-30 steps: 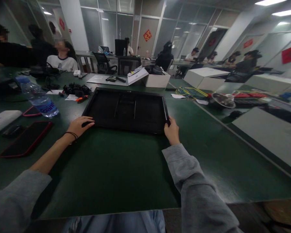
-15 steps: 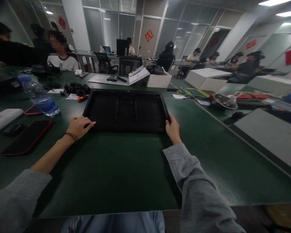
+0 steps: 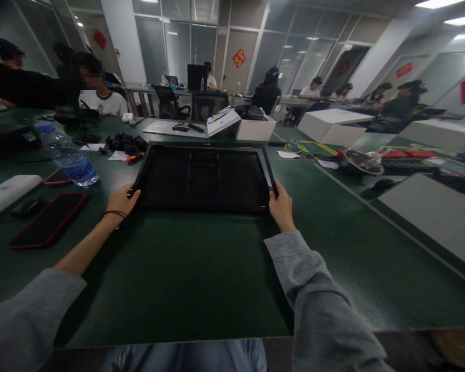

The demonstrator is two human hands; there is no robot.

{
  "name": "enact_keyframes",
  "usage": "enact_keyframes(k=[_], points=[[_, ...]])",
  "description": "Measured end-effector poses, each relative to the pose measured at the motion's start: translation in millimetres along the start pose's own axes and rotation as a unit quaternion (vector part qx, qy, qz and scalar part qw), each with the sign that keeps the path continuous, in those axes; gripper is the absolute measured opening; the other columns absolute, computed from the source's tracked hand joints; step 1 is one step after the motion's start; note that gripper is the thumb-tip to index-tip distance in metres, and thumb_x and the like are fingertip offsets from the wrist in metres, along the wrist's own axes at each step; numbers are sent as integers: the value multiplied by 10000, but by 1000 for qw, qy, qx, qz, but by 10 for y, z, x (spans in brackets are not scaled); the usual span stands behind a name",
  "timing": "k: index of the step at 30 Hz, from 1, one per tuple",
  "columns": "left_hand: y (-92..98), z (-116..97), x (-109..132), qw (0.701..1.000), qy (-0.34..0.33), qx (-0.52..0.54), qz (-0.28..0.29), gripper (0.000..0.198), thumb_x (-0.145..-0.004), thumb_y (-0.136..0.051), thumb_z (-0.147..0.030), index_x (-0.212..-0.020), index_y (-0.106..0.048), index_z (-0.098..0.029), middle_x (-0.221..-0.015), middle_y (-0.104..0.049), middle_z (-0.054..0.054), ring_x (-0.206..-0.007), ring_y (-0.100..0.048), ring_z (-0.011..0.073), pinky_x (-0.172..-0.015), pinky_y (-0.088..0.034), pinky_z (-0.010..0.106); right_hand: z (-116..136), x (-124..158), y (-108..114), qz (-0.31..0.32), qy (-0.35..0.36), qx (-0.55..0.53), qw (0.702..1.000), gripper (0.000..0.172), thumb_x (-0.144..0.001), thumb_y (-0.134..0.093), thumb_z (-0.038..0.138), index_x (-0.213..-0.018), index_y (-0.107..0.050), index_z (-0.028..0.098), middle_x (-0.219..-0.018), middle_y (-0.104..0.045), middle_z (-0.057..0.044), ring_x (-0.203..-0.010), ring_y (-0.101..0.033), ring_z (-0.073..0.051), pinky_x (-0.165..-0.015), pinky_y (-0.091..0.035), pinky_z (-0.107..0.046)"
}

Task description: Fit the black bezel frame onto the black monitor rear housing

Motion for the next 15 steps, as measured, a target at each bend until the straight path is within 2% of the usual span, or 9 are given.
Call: enact_keyframes(k=[7, 15], points=[[-4, -14, 15, 1000, -8, -4, -2, 508, -943, -498, -347, -1383, -618, -124, -1338, -683, 161, -1146, -677, 303, -1040, -514, 451, -75, 17, 2, 11, -20, 1, 1000, 522, -857, -554, 277, -1352, -646, 140, -1235, -739, -166, -1210, -682, -315, -1128, -481, -529], [19, -47, 41, 1000, 4, 8, 4, 597, -919, -507, -262, -1490, -499, -85, -1405, -640, 178, -1197, -664, 282, -1103, -480, 426, -132, -7, -54, 40, -39, 6, 998, 548, -840, -563, 252, -1367, -634, 120, -1324, -699, -182, -1258, -658, -324, -1149, -463, -530]])
Point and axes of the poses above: each hand's wrist, its own x-axis away from the middle knuckle, its own y-axis out of the back of the hand, z = x × y, the point moved 5 cm from there along -x, towards the middle knuckle
